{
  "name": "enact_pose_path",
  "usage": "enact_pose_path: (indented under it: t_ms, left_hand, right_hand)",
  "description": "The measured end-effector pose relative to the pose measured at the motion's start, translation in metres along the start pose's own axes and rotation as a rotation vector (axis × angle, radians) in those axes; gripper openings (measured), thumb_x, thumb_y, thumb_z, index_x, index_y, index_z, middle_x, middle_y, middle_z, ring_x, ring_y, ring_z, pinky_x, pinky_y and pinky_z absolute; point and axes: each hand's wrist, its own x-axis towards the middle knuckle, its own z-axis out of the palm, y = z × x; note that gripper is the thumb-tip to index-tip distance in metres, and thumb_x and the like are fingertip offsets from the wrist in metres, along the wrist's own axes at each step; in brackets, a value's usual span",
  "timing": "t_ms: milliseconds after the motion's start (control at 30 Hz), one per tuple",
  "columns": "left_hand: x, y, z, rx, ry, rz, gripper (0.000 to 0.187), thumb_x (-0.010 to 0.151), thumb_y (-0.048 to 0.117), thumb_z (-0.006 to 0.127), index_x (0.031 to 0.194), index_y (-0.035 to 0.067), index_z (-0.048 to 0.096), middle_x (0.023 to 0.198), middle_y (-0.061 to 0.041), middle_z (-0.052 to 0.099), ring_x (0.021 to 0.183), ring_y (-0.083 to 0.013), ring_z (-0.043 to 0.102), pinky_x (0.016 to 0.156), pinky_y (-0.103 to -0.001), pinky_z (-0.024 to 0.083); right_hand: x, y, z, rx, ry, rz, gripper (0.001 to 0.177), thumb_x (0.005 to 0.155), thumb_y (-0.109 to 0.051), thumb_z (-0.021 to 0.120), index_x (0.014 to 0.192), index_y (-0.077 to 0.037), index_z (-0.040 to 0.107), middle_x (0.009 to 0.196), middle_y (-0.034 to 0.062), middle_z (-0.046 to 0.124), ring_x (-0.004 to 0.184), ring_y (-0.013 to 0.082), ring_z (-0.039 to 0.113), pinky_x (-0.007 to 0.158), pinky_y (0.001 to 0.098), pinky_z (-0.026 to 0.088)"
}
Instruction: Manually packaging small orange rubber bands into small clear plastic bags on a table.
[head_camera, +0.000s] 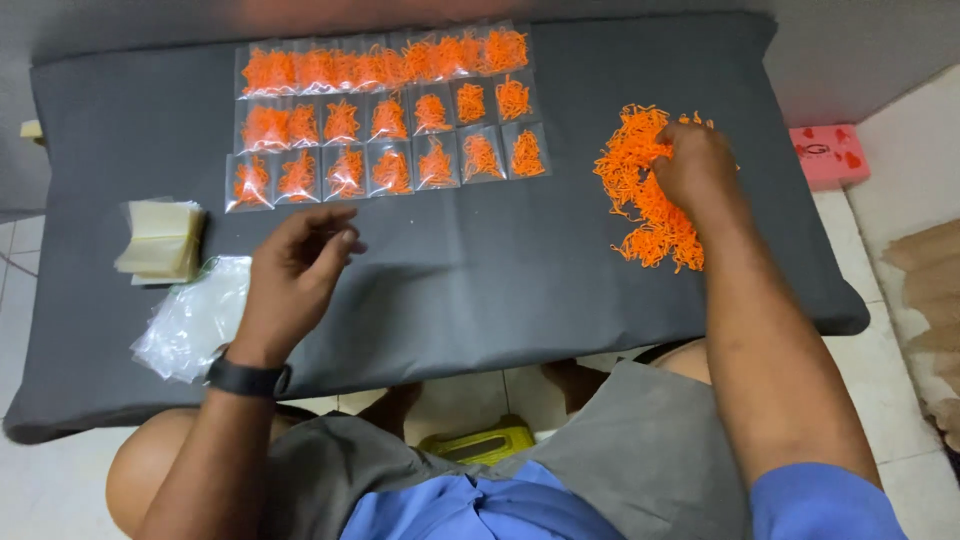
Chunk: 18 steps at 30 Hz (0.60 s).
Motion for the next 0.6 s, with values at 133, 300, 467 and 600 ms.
enact_pose_path:
  t_ms: [133, 300, 467, 600]
  left_hand:
    - [0.005, -0.012, 0.026, -0.036, -0.033, -0.042, 0.025, 0.101, -0.003, 0.061, 0.124, 0.002, 0.07, 0.097, -0.019, 0.07, 0.089, -0.0264, 0.069, 0.08, -0.044, 0.059]
    - [0.002, -0.055, 0.033, -0.133, 0.042, -0.192, 0.025, 0.103, 0.001, 0.058, 0.126, 0.002, 0.068, 0.104, -0.019, 0.069, 0.087, -0.0253, 0.072, 0.08, -0.039, 0.061]
    - [-0.003, -0.05, 0.04, -0.117, 0.072, -0.216, 0.024, 0.104, 0.001, 0.057, 0.126, -0.001, 0.066, 0.103, -0.019, 0.068, 0.088, -0.025, 0.072, 0.081, -0.04, 0.06]
    - [-0.005, -0.052, 0.041, -0.115, 0.091, -0.222, 0.024, 0.104, 0.002, 0.058, 0.125, 0.0, 0.067, 0.1, -0.017, 0.068, 0.086, -0.0235, 0.072, 0.08, -0.039, 0.06]
  right_hand:
    - [-0.021, -0.012, -0.033, 0.074, -0.012, 0.097, 0.031, 0.095, -0.005, 0.073, 0.126, -0.003, 0.075, 0.121, 0.0259, 0.071, 0.121, 0.0511, 0.061, 0.088, 0.0594, 0.055]
    - [-0.048, -0.027, -0.056, 0.262, 0.022, 0.117, 0.033, 0.094, 0.0, 0.068, 0.126, -0.003, 0.076, 0.108, 0.0267, 0.071, 0.103, 0.0481, 0.068, 0.08, 0.0543, 0.055]
    - [-0.056, -0.03, -0.056, 0.277, 0.063, 0.106, 0.029, 0.095, -0.003, 0.073, 0.124, -0.001, 0.076, 0.1, 0.0287, 0.07, 0.092, 0.0452, 0.07, 0.072, 0.0517, 0.055]
    - [-0.066, -0.071, -0.079, 0.136, -0.188, 0.175, 0.041, 0.09, -0.003, 0.075, 0.128, 0.009, 0.07, 0.117, 0.0388, 0.067, 0.111, 0.0574, 0.064, 0.088, 0.0626, 0.053]
